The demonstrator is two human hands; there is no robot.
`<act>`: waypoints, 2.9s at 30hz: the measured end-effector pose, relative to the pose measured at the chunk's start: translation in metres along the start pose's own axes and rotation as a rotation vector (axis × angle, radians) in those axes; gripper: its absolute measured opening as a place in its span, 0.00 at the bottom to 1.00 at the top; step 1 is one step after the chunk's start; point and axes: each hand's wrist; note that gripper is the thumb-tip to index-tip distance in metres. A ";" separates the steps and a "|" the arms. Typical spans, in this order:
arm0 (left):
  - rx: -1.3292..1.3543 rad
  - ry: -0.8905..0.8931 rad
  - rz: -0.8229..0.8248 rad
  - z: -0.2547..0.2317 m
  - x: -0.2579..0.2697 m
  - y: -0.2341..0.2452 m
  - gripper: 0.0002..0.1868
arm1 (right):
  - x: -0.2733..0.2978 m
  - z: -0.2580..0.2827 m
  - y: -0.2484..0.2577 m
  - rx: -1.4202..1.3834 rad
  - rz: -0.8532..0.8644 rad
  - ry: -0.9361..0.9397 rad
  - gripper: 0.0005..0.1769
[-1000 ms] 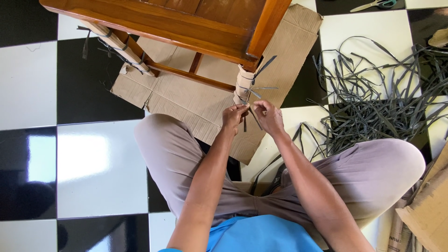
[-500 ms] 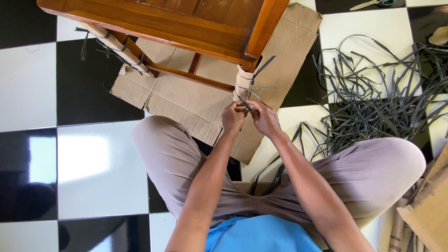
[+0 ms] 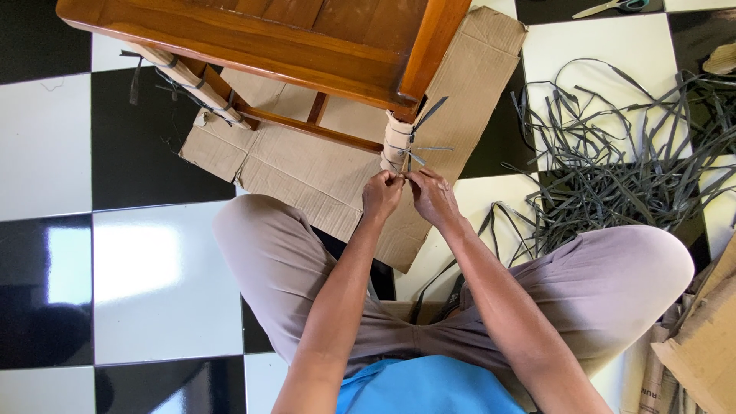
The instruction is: Wrapping a wooden table leg with cardboard and securing it with plastic straps
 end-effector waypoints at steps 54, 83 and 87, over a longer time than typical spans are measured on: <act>-0.356 -0.331 -0.168 -0.002 -0.005 0.019 0.05 | -0.044 -0.090 -0.065 0.154 0.028 -0.359 0.08; -0.359 -0.254 -0.167 0.009 -0.034 0.019 0.04 | -0.030 -0.041 0.000 0.185 0.061 -0.298 0.08; -0.439 -0.190 -0.105 0.027 -0.041 0.005 0.11 | -0.027 -0.031 -0.006 0.149 0.113 -0.237 0.11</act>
Point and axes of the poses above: each hand's wrist, its own x-axis away from the middle knuckle, its own y-axis out of the back of the hand, z = x × y, and after that the axes turned 9 degrees about x, right-handed
